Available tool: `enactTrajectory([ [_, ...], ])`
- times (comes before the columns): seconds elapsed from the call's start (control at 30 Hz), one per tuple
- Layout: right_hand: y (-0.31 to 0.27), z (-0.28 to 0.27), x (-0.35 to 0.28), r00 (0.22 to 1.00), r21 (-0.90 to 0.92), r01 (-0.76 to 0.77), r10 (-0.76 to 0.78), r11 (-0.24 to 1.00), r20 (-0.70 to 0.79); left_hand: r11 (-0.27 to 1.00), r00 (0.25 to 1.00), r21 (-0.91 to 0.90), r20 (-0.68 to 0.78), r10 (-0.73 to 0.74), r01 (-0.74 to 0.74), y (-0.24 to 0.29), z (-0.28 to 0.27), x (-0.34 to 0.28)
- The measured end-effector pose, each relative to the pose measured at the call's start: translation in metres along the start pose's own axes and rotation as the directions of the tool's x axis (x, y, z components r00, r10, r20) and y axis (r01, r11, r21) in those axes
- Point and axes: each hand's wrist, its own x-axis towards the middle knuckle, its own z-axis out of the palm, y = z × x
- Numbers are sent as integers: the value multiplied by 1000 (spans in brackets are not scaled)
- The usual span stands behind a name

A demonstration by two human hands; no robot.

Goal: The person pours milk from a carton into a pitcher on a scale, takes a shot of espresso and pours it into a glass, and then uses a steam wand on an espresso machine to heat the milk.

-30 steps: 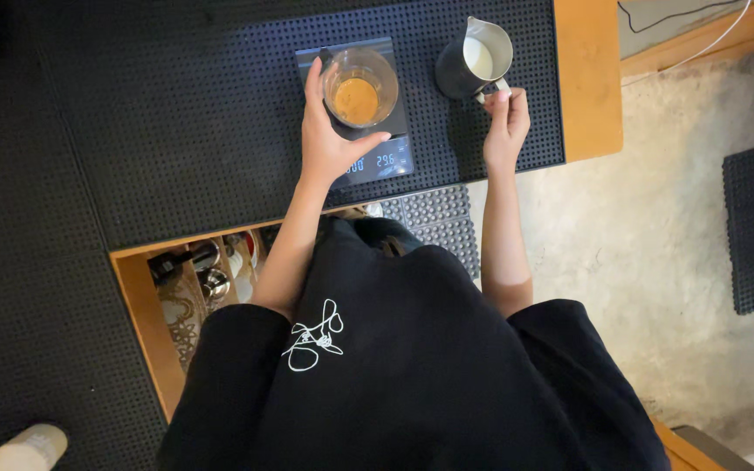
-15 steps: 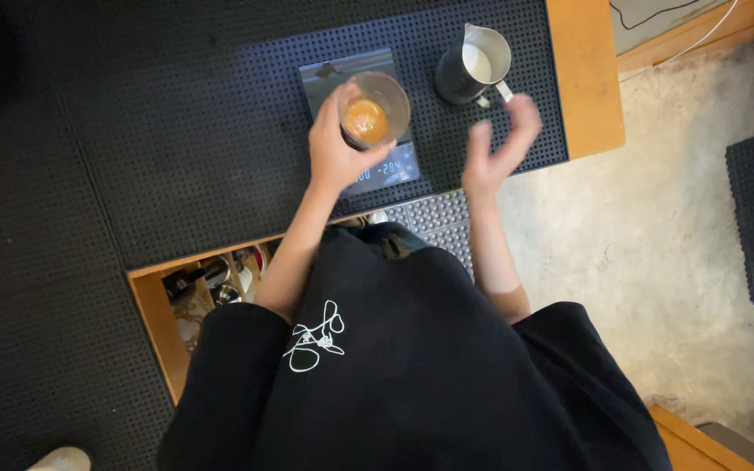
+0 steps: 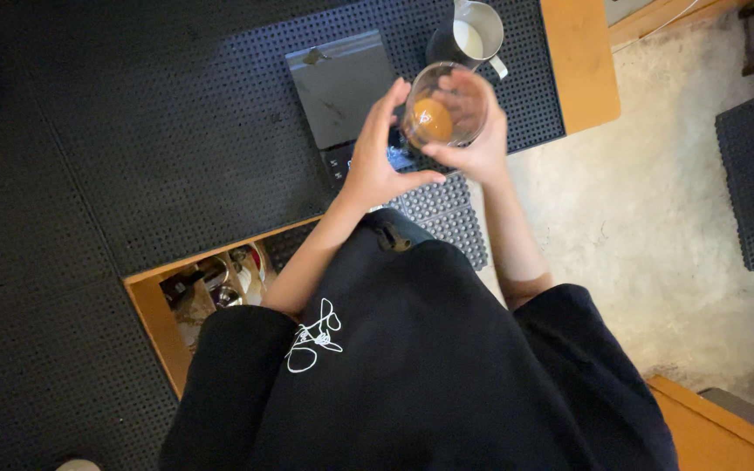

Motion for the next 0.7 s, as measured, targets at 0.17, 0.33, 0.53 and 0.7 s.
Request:
enactTrajectory([
  [0.17,-1,-24,7,998,48,23,-26,999,62,994,993,-68,-75,-87,82,1,-28,-15],
  [0.33,16,-36,-7,995,-86,68,-62,994,74,997,979,13,-191,-75,79,-9,-36,-30],
  [0.53,44,-42,-26,1000,-127,7,-10,992,-29,996,983,57,-174,-58,69,-8,-23,-45],
  [0.7,66,-53,-46,996,-186,-59,46,981,-70,997,991,54,-129,-39,46,-4,-10,-50],
])
